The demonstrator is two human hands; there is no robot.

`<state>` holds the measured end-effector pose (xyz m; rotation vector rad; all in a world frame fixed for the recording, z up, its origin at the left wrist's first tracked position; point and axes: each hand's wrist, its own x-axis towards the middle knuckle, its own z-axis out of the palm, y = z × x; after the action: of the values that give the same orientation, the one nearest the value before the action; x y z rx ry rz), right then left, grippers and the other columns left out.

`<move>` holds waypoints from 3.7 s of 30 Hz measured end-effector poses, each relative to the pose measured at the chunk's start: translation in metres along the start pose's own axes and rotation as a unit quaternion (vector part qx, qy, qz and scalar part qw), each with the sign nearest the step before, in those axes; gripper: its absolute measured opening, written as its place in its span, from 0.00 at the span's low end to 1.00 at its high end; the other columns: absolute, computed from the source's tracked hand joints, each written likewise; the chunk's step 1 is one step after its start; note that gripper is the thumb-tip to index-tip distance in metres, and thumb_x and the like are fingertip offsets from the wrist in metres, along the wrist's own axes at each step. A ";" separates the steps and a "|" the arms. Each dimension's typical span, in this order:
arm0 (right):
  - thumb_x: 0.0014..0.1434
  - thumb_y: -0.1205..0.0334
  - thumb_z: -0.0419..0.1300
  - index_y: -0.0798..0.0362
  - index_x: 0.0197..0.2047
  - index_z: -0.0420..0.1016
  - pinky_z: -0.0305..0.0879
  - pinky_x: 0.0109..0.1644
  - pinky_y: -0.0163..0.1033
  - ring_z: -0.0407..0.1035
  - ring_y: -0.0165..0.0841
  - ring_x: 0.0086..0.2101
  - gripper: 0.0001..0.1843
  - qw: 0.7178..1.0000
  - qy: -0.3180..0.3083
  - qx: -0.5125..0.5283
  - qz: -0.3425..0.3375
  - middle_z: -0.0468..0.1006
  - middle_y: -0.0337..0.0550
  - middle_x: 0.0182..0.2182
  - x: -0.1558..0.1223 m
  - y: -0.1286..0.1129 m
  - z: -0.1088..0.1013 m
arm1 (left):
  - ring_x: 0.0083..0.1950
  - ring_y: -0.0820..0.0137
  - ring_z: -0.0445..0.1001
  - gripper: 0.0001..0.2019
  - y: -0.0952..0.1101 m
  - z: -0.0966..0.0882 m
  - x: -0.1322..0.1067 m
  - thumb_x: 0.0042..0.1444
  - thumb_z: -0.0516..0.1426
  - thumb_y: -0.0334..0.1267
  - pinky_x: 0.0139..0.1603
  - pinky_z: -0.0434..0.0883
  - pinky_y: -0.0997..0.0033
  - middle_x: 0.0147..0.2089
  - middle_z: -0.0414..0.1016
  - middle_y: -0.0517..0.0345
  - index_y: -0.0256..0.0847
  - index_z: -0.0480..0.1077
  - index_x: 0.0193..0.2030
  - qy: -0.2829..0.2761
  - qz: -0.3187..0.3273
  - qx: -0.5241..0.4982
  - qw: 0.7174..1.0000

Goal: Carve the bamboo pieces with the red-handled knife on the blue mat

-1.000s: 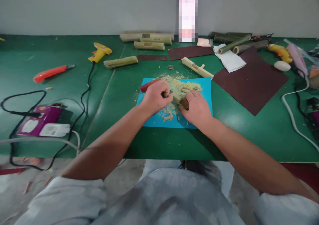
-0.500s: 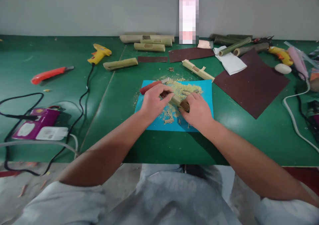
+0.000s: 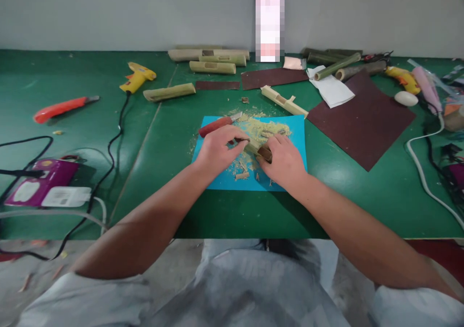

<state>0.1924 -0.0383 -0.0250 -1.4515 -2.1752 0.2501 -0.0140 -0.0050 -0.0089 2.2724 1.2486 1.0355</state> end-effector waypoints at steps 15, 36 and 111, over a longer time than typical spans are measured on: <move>0.59 0.61 0.61 0.50 0.38 0.66 0.67 0.48 0.52 0.69 0.47 0.45 0.07 1.000 -0.007 -0.004 0.006 0.75 0.53 0.42 0.000 -0.001 -0.002 | 0.37 0.69 0.78 0.10 0.000 -0.001 -0.002 0.63 0.59 0.38 0.42 0.77 0.66 0.42 0.82 0.54 0.41 0.78 0.47 -0.002 0.014 0.060 0.998; 0.60 0.60 0.62 0.50 0.39 0.66 0.67 0.48 0.52 0.69 0.46 0.45 0.07 1.000 -0.006 0.005 0.004 0.75 0.53 0.43 0.000 0.000 -0.001 | 0.47 0.64 0.81 0.11 -0.002 0.004 -0.004 0.66 0.57 0.38 0.54 0.76 0.63 0.46 0.84 0.53 0.42 0.80 0.47 0.011 0.027 0.078 0.997; 0.62 0.60 0.60 0.51 0.35 0.69 0.68 0.48 0.52 0.70 0.46 0.44 0.06 0.999 0.048 0.003 -0.006 0.75 0.52 0.37 -0.001 0.002 0.003 | 0.35 0.68 0.72 0.11 0.009 0.017 0.002 0.65 0.52 0.34 0.39 0.70 0.66 0.33 0.76 0.54 0.40 0.71 0.32 0.004 0.025 0.101 0.995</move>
<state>0.1924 -0.0379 -0.0290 -1.4168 -2.1046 0.1777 0.0040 -0.0074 -0.0141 2.4637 1.3616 0.9741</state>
